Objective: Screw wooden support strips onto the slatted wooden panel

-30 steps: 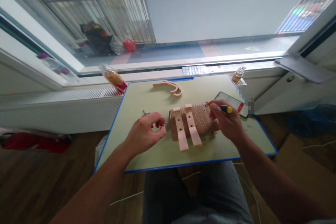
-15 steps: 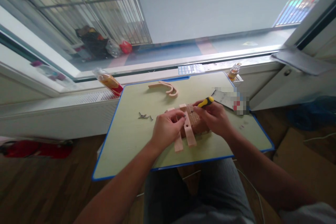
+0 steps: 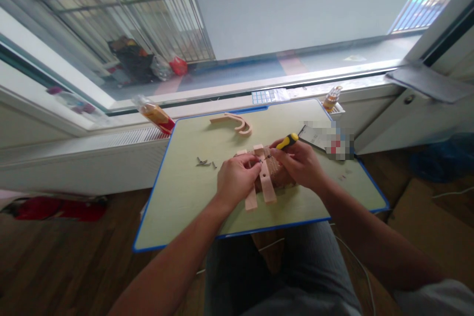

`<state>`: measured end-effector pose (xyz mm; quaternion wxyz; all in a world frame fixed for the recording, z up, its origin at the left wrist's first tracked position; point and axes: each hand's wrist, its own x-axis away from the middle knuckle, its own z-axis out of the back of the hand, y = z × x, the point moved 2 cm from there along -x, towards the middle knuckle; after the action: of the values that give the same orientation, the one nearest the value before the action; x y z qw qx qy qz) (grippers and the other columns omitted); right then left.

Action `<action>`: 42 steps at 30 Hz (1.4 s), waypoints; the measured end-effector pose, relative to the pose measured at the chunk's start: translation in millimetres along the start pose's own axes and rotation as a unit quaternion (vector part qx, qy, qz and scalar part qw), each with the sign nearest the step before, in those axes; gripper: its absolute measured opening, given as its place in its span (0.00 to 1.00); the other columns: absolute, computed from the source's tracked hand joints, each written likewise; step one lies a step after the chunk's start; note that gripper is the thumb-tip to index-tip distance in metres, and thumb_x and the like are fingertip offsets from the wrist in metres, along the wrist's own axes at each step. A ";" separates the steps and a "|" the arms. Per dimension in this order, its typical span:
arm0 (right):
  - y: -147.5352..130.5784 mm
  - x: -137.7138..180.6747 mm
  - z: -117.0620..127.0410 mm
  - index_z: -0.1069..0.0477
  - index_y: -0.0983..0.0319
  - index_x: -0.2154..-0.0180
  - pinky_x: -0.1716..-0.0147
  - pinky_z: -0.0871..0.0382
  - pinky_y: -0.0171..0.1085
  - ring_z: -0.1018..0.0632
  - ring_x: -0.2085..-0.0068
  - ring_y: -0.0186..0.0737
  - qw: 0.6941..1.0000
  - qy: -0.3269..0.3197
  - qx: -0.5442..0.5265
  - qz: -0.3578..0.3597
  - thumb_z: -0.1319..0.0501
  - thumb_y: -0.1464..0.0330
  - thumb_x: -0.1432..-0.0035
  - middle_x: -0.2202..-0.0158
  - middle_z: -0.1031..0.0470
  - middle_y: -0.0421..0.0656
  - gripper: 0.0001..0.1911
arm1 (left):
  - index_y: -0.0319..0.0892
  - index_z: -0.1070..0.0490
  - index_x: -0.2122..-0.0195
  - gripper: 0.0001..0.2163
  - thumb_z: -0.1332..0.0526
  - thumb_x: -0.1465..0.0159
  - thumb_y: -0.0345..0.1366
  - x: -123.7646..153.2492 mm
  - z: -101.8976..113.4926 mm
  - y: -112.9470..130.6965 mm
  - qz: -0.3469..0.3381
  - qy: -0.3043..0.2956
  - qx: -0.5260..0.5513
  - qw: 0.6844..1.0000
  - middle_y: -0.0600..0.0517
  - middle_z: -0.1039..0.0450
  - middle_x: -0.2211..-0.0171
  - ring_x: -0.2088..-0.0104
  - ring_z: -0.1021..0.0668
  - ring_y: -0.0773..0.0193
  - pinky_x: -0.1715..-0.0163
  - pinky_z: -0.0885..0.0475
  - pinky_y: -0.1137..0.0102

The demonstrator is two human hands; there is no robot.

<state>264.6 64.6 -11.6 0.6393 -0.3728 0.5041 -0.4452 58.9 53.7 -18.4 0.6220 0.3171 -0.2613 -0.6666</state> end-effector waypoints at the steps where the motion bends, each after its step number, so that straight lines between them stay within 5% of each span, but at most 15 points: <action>1: -2.2 -1.5 -0.3 0.18 0.60 0.58 0.68 0.30 0.38 0.23 0.70 0.38 1.000 -0.004 0.006 0.004 0.32 0.56 0.32 0.69 0.19 0.41 0.14 | 0.49 0.11 0.58 0.08 0.30 0.33 0.42 0.3 0.3 0.2 0.001 -0.002 -0.005 1.000 0.51 0.13 0.67 0.69 0.18 0.60 0.68 0.32 0.68; 31: -19.8 -24.8 -8.6 0.23 0.59 0.59 0.64 0.31 0.40 0.21 0.66 0.40 0.976 -0.131 0.165 0.061 0.36 0.59 0.28 0.66 0.18 0.42 0.11 | 0.57 0.11 0.53 0.11 0.33 0.28 0.49 1.8 9.2 11.1 -0.013 -0.032 -0.139 0.990 0.50 0.11 0.57 0.59 0.14 0.52 0.66 0.34 0.65; 42: -4.7 -21.1 -15.2 0.29 0.58 0.58 0.65 0.31 0.39 0.20 0.68 0.41 0.974 -0.102 0.181 0.087 0.38 0.59 0.28 0.68 0.19 0.42 0.09 | 0.57 0.12 0.57 0.13 0.35 0.28 0.54 3.7 8.4 12.1 0.004 -0.025 -0.154 0.988 0.52 0.12 0.63 0.64 0.15 0.55 0.71 0.38 0.66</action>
<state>246.8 82.5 -3.9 0.7806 -0.2486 0.3781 -0.4313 60.5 48.6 -4.2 0.6594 0.1995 -0.1726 -0.7040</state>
